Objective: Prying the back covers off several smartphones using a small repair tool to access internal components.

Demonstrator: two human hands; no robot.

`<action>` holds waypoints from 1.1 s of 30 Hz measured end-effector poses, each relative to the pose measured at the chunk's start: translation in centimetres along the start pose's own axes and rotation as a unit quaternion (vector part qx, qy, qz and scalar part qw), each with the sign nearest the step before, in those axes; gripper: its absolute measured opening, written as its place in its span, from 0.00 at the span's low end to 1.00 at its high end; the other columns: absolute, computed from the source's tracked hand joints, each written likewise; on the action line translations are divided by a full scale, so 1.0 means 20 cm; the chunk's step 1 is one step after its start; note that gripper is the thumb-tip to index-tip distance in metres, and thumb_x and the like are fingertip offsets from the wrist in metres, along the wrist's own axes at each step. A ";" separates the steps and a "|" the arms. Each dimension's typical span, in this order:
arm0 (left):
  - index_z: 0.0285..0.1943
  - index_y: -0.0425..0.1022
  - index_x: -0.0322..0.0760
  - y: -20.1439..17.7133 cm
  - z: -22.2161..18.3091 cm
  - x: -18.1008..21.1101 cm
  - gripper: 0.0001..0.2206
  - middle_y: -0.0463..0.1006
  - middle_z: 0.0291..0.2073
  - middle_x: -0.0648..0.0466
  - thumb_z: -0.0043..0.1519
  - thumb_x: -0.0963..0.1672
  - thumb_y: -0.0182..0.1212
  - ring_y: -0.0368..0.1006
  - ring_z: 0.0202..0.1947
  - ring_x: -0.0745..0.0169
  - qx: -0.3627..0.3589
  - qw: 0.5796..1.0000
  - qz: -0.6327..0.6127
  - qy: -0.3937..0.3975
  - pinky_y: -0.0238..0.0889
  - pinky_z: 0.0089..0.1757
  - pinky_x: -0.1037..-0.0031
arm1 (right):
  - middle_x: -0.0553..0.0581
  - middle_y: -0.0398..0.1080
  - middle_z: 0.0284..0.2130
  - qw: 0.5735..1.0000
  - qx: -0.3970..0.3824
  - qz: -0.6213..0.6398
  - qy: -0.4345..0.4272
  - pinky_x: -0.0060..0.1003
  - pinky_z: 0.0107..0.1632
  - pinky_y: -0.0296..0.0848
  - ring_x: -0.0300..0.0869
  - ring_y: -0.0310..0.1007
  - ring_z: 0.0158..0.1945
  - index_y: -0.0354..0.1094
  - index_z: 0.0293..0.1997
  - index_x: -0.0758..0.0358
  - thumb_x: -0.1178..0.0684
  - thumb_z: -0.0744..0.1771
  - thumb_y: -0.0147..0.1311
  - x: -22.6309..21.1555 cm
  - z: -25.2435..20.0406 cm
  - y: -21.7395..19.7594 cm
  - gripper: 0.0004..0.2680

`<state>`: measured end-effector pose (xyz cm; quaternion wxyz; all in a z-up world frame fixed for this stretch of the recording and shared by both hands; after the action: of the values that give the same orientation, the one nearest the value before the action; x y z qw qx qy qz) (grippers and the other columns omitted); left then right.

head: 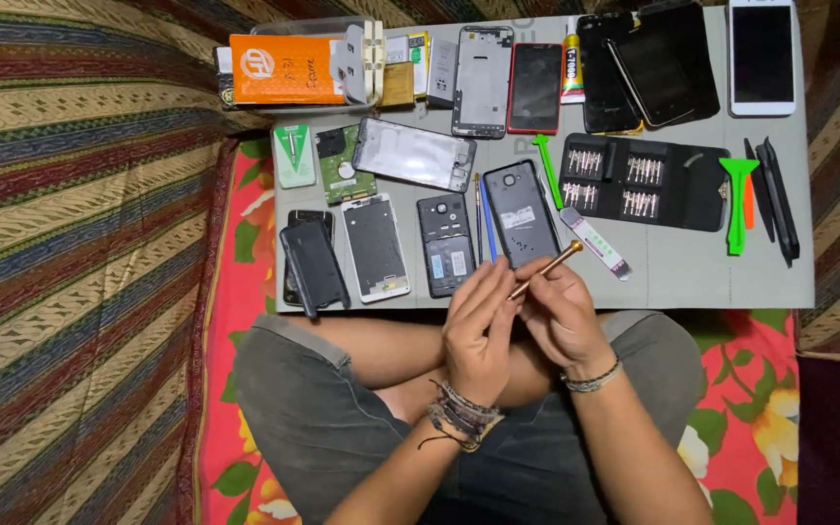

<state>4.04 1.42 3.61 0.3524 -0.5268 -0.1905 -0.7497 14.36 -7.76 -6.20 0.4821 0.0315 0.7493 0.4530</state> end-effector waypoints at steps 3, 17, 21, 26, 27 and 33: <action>0.65 0.72 0.31 -0.01 0.02 0.00 0.16 0.75 0.62 0.42 0.68 0.42 0.54 0.66 0.65 0.35 -0.037 0.998 0.042 0.014 0.57 0.62 0.52 | 0.67 0.78 0.31 1.000 0.008 -0.008 -0.029 0.38 0.40 0.81 0.47 0.82 0.34 0.70 0.45 0.72 0.57 0.68 0.56 -0.03 0.02 -0.03 0.07; 0.40 0.82 0.36 0.05 0.39 -0.20 0.04 0.59 0.72 0.36 0.58 0.40 0.65 0.45 0.74 0.27 -0.185 0.926 0.317 0.087 0.32 0.67 0.37 | 0.62 0.76 0.33 0.957 0.220 -0.105 -0.158 0.25 0.32 0.80 0.41 0.81 0.34 0.68 0.50 0.65 0.53 0.71 0.50 -0.26 0.04 -0.16 0.07; 0.37 0.82 0.36 0.12 0.41 -0.23 0.03 0.58 0.72 0.37 0.56 0.40 0.67 0.45 0.75 0.31 -0.213 0.899 0.361 0.124 0.31 0.67 0.36 | 0.66 0.76 0.33 0.952 0.234 -0.105 -0.169 0.26 0.30 0.79 0.44 0.81 0.34 0.68 0.51 0.66 0.53 0.71 0.51 -0.24 0.05 -0.21 0.08; 0.35 0.83 0.35 0.17 0.43 -0.22 0.04 0.58 0.72 0.37 0.54 0.40 0.69 0.44 0.75 0.31 -0.233 0.882 0.390 0.127 0.29 0.67 0.34 | 0.66 0.76 0.33 0.951 0.238 -0.106 -0.170 0.26 0.29 0.79 0.43 0.80 0.33 0.69 0.50 0.66 0.53 0.71 0.51 -0.24 0.05 -0.18 0.08; 0.35 0.83 0.35 0.18 0.44 -0.21 0.04 0.58 0.72 0.36 0.53 0.41 0.69 0.44 0.75 0.31 -0.237 0.874 0.404 0.129 0.29 0.67 0.33 | 0.66 0.76 0.33 0.951 0.236 -0.104 -0.170 0.26 0.30 0.79 0.43 0.80 0.33 0.69 0.50 0.66 0.53 0.71 0.51 -0.24 0.05 -0.18 0.08; 0.35 0.82 0.32 0.26 0.43 -0.18 0.03 0.60 0.71 0.35 0.54 0.37 0.68 0.47 0.75 0.32 -0.243 0.836 0.439 0.223 0.31 0.67 0.34 | 0.66 0.76 0.32 0.952 0.231 -0.111 -0.167 0.26 0.29 0.79 0.43 0.80 0.33 0.69 0.50 0.66 0.52 0.70 0.51 -0.24 0.05 -0.17 0.08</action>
<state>14.24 4.77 3.03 0.5376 -0.4425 0.3329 -0.6359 19.07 -11.42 -5.31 0.6268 0.1335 0.7412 0.1999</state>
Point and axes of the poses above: each hand's wrist, its own z-axis towards the middle knuckle, its own y-axis out of the palm, x = y × z, the point moved 6 cm from there along z, towards the middle knuckle
